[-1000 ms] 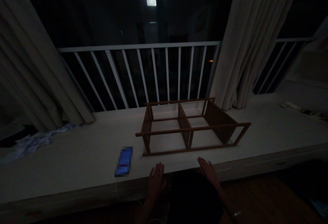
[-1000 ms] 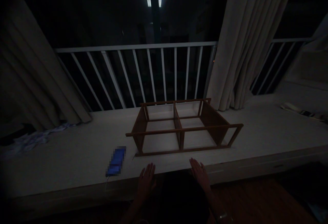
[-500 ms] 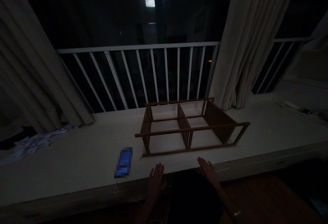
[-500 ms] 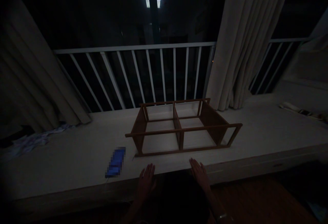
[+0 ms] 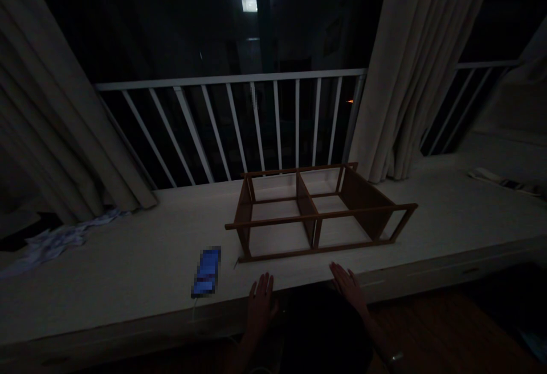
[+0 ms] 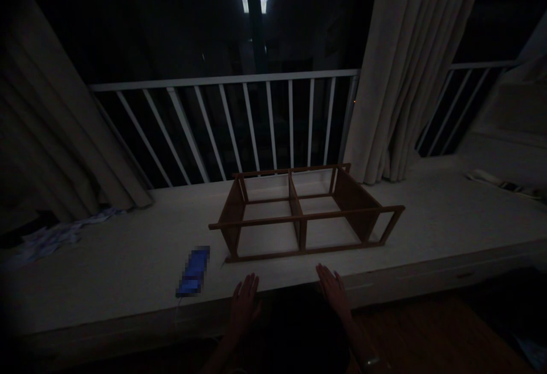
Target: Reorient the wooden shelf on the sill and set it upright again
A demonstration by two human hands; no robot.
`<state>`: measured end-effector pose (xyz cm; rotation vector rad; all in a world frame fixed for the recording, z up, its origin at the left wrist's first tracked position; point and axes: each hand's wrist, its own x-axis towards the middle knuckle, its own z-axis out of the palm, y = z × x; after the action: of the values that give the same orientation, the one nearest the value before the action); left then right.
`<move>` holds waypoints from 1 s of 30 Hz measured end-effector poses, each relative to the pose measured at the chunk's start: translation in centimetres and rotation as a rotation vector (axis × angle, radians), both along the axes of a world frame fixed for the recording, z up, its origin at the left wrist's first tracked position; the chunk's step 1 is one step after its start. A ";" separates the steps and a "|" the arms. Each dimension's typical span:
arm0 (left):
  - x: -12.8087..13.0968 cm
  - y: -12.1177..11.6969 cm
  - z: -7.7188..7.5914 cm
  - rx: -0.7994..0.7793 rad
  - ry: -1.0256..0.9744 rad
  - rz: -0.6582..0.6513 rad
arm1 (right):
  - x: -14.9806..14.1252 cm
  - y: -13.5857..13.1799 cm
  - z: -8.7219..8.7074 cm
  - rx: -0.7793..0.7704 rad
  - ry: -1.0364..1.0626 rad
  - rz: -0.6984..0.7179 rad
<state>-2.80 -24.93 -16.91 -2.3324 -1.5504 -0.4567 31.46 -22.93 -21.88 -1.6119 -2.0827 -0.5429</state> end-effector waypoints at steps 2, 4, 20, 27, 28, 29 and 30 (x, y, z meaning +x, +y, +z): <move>0.0 0.0 0.1 -0.002 0.004 -0.004 | 0.0 0.0 0.0 0.007 0.001 0.003; -0.1 -0.1 0.1 0.001 0.009 -0.014 | 0.0 0.0 0.0 0.015 0.000 0.000; -0.2 0.1 -0.5 0.036 0.013 -0.013 | 0.0 0.0 -0.2 -0.003 -0.008 -0.001; -0.1 0.1 -0.3 0.031 0.012 -0.005 | 0.1 0.0 -0.4 -0.029 -0.002 -0.014; -0.1 0.1 -0.3 0.027 0.012 -0.003 | 0.1 0.0 -0.4 -0.032 0.001 -0.015; 0.0 0.1 -0.4 0.024 0.010 0.002 | 0.1 0.1 -0.4 -0.033 0.004 -0.016; 0.0 0.1 -0.4 0.024 0.007 0.006 | 0.0 0.1 -0.4 -0.034 0.005 -0.015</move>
<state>-2.83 -24.78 -17.29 -2.3081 -1.5402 -0.4622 31.51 -22.88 -22.30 -1.6477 -2.0884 -0.5111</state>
